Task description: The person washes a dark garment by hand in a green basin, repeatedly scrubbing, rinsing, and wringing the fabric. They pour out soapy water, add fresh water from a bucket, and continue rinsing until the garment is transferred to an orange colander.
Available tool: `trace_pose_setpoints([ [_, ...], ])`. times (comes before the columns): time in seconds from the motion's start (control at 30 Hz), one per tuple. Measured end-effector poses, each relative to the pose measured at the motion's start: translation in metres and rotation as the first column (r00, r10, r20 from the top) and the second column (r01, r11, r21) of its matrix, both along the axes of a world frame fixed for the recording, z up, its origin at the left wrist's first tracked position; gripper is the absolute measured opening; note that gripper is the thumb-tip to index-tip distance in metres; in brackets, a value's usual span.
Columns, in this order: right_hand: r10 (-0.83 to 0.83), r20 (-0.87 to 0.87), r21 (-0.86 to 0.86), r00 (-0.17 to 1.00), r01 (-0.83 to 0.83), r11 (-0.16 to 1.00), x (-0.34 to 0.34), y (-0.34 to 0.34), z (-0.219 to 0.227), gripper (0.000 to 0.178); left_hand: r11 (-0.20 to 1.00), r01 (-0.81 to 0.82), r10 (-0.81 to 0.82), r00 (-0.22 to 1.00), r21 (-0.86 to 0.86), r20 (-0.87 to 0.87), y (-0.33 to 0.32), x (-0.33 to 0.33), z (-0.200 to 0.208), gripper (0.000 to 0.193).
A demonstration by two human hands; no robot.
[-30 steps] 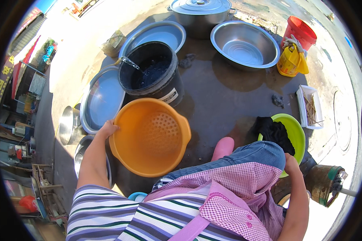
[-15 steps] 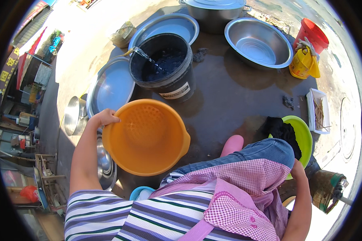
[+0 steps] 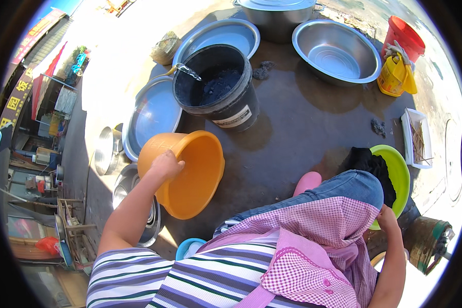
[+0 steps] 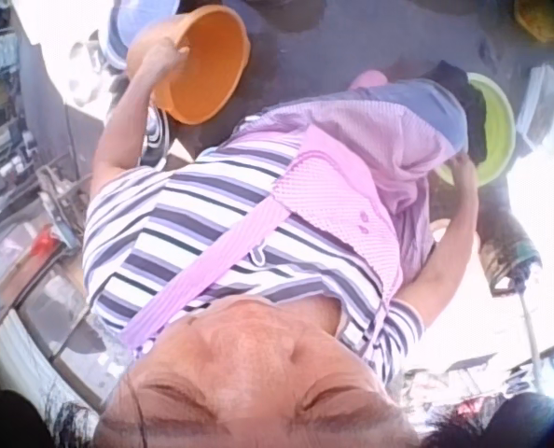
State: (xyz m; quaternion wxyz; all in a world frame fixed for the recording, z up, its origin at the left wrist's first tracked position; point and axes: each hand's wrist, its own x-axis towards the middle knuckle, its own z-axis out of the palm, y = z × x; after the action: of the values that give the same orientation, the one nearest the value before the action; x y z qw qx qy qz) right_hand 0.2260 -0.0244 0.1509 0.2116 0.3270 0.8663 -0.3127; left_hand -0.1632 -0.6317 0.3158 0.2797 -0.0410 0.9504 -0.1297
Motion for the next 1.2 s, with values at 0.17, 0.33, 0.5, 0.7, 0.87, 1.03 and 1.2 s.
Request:
trace_pose_setpoints([
  [0.17,0.11,0.016,0.047,0.994,-0.111,0.993,0.004,-0.002,-0.006,0.035,0.956,0.126,-0.16,0.98,0.264,0.115,0.033,0.031,0.008,0.047],
  [0.33,0.111,0.035,0.075,0.993,-0.114,0.991,0.0,-0.005,0.001,0.034,0.915,0.193,-0.26,0.953,0.354,0.154,0.09,0.076,-0.005,0.046],
  [0.5,0.074,-0.027,0.056,0.997,-0.072,0.996,0.0,-0.003,0.0,0.035,0.909,0.174,-0.25,0.955,0.379,0.162,0.107,0.079,-0.013,0.044],
  [0.7,0.037,0.084,0.047,0.996,-0.041,0.998,0.013,0.008,-0.014,0.042,0.961,0.259,-0.266,0.962,0.099,0.058,0.048,0.009,0.006,0.052],
  [0.87,0.089,0.131,0.065,0.987,-0.098,0.993,0.024,0.012,-0.035,0.038,0.995,0.047,-0.058,0.99,0.089,0.126,-0.04,-0.066,0.018,0.041],
  [1.03,0.029,0.252,0.098,0.967,-0.055,0.994,0.034,0.013,-0.044,0.037,0.94,0.123,-0.102,0.991,-0.318,0.083,-0.107,-0.128,-0.008,0.038],
  [1.2,-0.476,0.541,0.09,0.694,0.515,0.853,-0.012,-0.004,-0.018,0.036,0.79,0.186,-0.015,0.958,-0.584,0.285,-0.219,-0.178,-0.058,0.034],
])
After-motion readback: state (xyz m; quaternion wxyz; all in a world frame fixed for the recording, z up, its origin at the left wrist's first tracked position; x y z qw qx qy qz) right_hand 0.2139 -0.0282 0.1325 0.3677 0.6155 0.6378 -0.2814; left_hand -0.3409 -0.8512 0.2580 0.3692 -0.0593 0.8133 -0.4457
